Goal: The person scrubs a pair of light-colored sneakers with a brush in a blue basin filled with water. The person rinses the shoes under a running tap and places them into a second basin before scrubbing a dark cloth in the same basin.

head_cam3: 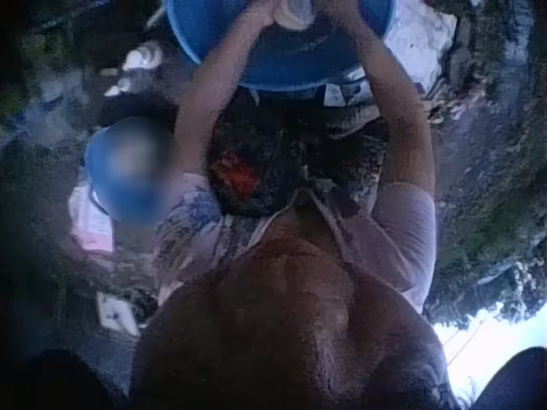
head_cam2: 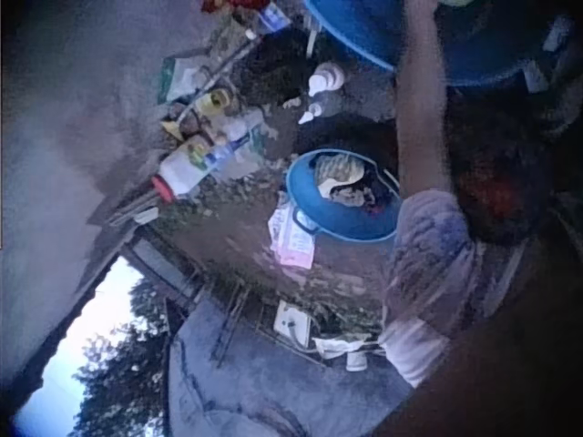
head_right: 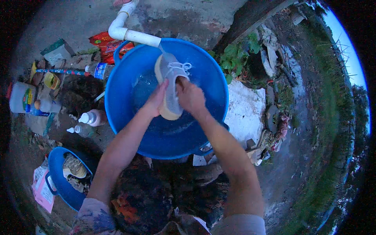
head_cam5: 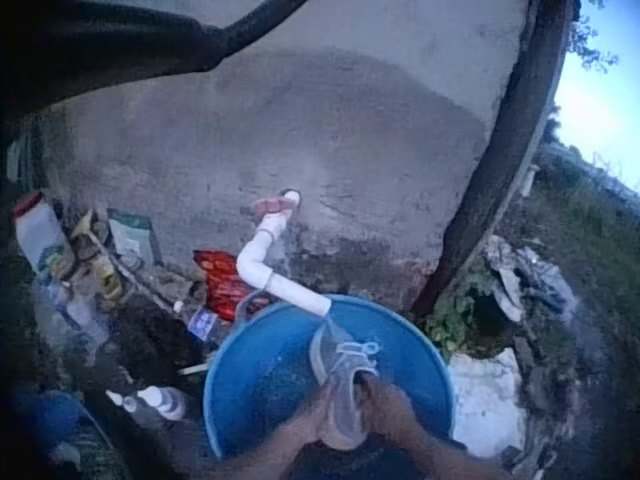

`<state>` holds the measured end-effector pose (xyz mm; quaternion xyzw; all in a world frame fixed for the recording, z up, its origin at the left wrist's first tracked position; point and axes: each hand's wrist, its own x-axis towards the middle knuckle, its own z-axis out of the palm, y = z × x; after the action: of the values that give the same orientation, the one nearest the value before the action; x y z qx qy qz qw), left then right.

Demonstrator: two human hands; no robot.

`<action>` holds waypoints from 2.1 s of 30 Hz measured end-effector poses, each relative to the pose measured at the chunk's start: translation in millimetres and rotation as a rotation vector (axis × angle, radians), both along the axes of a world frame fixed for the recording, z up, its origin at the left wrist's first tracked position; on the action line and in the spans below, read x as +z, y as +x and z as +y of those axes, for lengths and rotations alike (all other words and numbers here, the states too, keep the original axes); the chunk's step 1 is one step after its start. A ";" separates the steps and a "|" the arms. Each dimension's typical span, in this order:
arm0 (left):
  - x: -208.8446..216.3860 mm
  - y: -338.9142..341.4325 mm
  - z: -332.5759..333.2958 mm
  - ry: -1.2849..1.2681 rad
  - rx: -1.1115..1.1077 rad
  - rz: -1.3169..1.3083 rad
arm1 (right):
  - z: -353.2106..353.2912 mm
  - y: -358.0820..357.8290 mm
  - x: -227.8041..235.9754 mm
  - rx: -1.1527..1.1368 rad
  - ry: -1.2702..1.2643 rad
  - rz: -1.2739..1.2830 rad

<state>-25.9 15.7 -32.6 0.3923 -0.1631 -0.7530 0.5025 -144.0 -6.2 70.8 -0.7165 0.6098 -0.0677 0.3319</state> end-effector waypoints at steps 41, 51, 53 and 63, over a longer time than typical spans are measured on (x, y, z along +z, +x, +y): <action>25.4 25.2 -16.4 0.012 0.016 -0.216 | 26.7 -88.8 50.6 0.323 0.273 -0.033; -0.1 32.0 -5.6 -0.198 -0.192 -1.543 | 56.0 -101.5 51.7 0.391 -0.194 0.416; 7.3 15.0 2.6 -0.117 -0.360 -1.836 | 72.0 -122.5 55.5 0.342 -0.264 0.473; -14.0 8.2 -3.0 -0.188 -0.766 -1.991 | 75.4 -112.4 14.0 -0.064 -0.663 0.126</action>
<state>-17.7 12.7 -46.6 0.7127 -0.6691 -0.1861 -0.0984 -256.4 69.1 84.7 -0.7687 0.5962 -0.2283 0.0400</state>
